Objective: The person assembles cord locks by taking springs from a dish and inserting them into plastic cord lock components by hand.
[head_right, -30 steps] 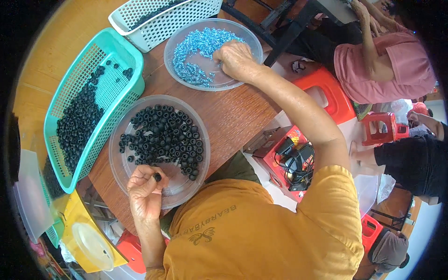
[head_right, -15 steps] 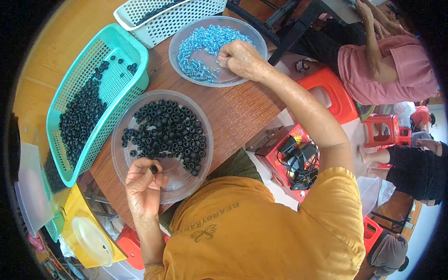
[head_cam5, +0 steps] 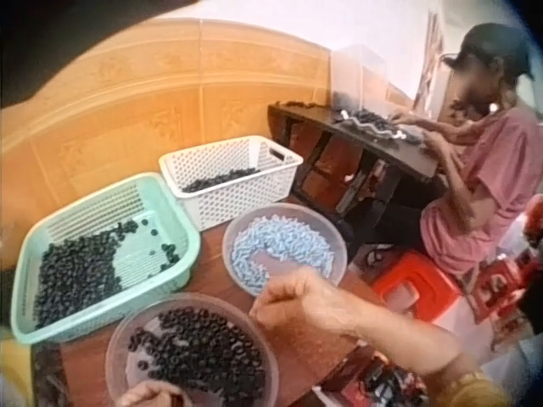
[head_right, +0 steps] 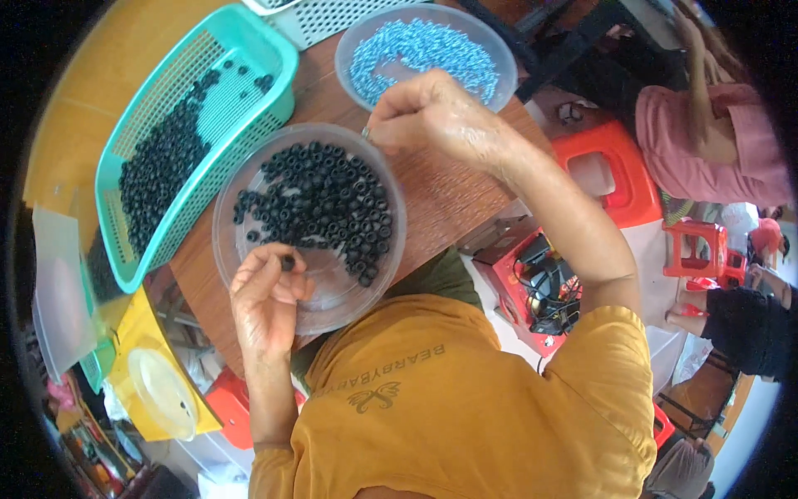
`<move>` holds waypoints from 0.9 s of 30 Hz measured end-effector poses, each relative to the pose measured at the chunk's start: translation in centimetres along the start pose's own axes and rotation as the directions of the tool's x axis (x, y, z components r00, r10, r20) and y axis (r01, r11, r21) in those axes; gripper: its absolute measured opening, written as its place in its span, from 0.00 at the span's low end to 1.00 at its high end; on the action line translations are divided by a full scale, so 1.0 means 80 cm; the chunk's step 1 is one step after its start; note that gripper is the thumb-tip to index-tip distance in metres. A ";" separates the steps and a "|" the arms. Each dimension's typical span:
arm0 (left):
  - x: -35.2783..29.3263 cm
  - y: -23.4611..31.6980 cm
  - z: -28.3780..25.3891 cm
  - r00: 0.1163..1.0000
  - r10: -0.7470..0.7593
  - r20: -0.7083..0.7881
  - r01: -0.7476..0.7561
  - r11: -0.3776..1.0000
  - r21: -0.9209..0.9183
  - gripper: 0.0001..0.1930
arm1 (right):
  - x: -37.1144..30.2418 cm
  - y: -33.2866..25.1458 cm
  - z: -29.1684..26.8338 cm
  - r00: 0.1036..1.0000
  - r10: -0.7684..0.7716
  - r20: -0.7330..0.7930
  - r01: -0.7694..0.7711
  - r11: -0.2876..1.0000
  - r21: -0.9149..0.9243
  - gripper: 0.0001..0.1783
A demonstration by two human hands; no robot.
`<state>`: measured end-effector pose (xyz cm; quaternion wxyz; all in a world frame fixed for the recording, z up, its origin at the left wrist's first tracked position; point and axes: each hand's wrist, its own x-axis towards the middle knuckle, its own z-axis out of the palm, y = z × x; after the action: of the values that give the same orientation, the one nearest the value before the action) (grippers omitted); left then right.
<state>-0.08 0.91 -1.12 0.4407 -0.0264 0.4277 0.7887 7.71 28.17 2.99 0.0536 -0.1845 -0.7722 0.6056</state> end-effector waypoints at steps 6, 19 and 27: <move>0.004 0.003 -0.008 0.997 -0.051 0.058 0.060 0.984 -0.170 0.05 | -0.010 0.001 0.068 0.927 0.060 0.371 -0.103 0.990 0.097 0.07; -0.017 0.011 0.012 0.721 0.496 0.484 -0.566 0.017 0.825 0.13 | -0.007 0.000 0.114 0.843 0.163 0.513 -0.273 0.951 0.147 0.07; -0.008 0.004 -0.003 0.565 0.513 0.646 -0.582 -0.306 0.753 0.12 | -0.007 0.004 0.123 0.824 0.195 0.532 -0.342 0.920 0.191 0.08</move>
<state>-0.02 0.25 -0.80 -0.0793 0.4953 0.7735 0.3873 5.30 18.99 0.22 -0.2109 -0.1187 -0.6323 0.7360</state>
